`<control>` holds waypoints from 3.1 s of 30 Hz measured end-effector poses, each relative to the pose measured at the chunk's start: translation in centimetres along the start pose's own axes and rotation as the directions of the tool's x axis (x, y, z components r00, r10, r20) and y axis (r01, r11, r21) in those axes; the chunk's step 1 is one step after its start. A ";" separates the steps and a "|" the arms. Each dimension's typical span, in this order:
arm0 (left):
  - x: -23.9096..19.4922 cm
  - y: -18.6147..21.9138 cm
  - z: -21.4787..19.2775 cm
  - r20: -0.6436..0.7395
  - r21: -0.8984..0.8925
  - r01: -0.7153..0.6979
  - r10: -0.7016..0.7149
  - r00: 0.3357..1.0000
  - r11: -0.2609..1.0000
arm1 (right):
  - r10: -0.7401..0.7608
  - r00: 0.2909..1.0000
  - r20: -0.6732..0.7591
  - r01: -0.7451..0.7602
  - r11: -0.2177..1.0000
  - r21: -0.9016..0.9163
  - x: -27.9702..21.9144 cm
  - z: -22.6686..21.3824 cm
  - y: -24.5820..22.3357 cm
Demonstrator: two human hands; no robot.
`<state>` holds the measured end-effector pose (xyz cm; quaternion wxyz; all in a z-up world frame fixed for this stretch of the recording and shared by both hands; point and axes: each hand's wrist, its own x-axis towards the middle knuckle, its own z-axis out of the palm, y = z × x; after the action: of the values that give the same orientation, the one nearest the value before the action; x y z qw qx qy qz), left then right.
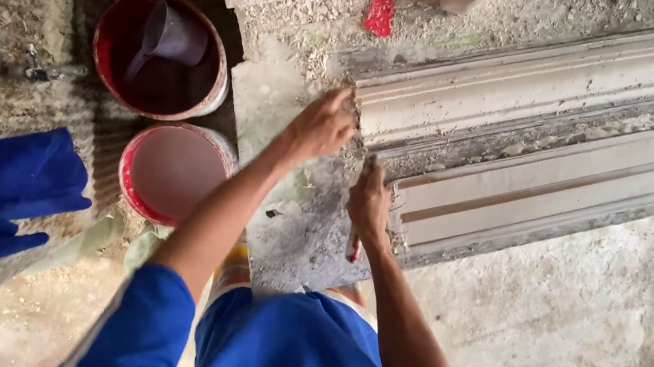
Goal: Cleaning and scraping the edges of decorative plaster moldings using a cloth and a small hand tool.
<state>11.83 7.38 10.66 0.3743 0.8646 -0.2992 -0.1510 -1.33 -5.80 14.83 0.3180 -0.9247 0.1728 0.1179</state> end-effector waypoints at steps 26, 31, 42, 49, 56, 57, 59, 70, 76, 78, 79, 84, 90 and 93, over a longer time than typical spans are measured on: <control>0.1 -3.9 10.4 -0.257 -0.377 0.375 -0.484 0.836 0.847 | 0.260 0.942 0.214 -0.204 0.947 -0.250 13.6 4.8 0.5; -1.0 -1.6 6.5 -0.150 -0.629 0.368 -0.571 0.807 0.685 | 0.139 0.963 0.231 -0.124 0.989 -0.077 13.0 2.5 4.2; 0.9 -0.2 14.7 -0.192 -0.534 0.383 -0.549 0.813 0.754 | 0.159 0.965 0.207 -0.157 0.987 -0.026 14.8 1.5 1.8; 0.2 -1.2 14.1 -0.083 -0.540 0.442 -0.568 0.819 0.716 | 0.270 0.926 0.265 -0.165 0.918 -0.360 13.3 2.2 -2.2; 0.6 -1.4 15.1 -0.163 -0.453 0.419 -0.535 0.829 0.787 | 0.309 0.901 0.303 -0.152 0.881 -0.447 20.0 4.5 3.4; 0.3 -0.7 14.1 -0.163 -0.491 0.407 -0.540 0.826 0.770 | 0.066 0.830 0.554 0.404 0.613 -0.679 21.4 4.2 3.5; 0.1 -0.5 13.4 -0.171 -0.525 0.405 -0.559 0.812 0.749 | -0.025 0.578 0.816 0.814 0.089 -0.574 22.0 2.1 -0.3; 1.2 -3.1 17.9 -0.208 -0.583 0.366 -0.568 0.796 0.726 | 0.093 0.807 0.584 -0.234 0.957 0.170 21.2 -5.3 -3.0; 1.5 -2.5 9.1 -0.095 -0.499 0.341 -0.442 0.892 0.796 | 0.151 0.829 0.538 -0.455 0.742 0.493 5.6 3.3 23.2; 4.6 -3.9 7.2 -0.087 -0.378 0.305 -0.362 0.928 0.874 | 0.139 0.902 0.408 -0.248 0.942 0.227 2.4 0.6 11.7; 6.0 -4.5 6.6 -0.085 -0.265 0.261 -0.292 0.953 0.928 | 0.069 0.950 0.306 -0.032 0.992 -0.122 -0.1 -0.5 5.7; 8.0 -4.0 3.7 0.121 0.037 0.287 -0.289 0.950 0.957 | 0.010 0.974 0.228 0.069 0.939 -0.337 -3.0 -0.5 1.3; 9.4 -3.8 0.7 0.293 0.210 0.168 -0.226 0.929 0.963 | 0.081 0.937 0.339 0.039 0.943 -0.331 0.2 1.6 2.3; 10.7 -4.0 -0.2 0.326 0.265 0.159 -0.243 0.914 0.951 | 0.007 0.933 0.359 0.096 0.959 -0.267 7.0 2.7 -0.5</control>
<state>21.81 2.94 7.50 0.1923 0.8873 -0.2863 -0.3062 5.00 -5.40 10.73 0.2125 -0.9273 0.0726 0.2993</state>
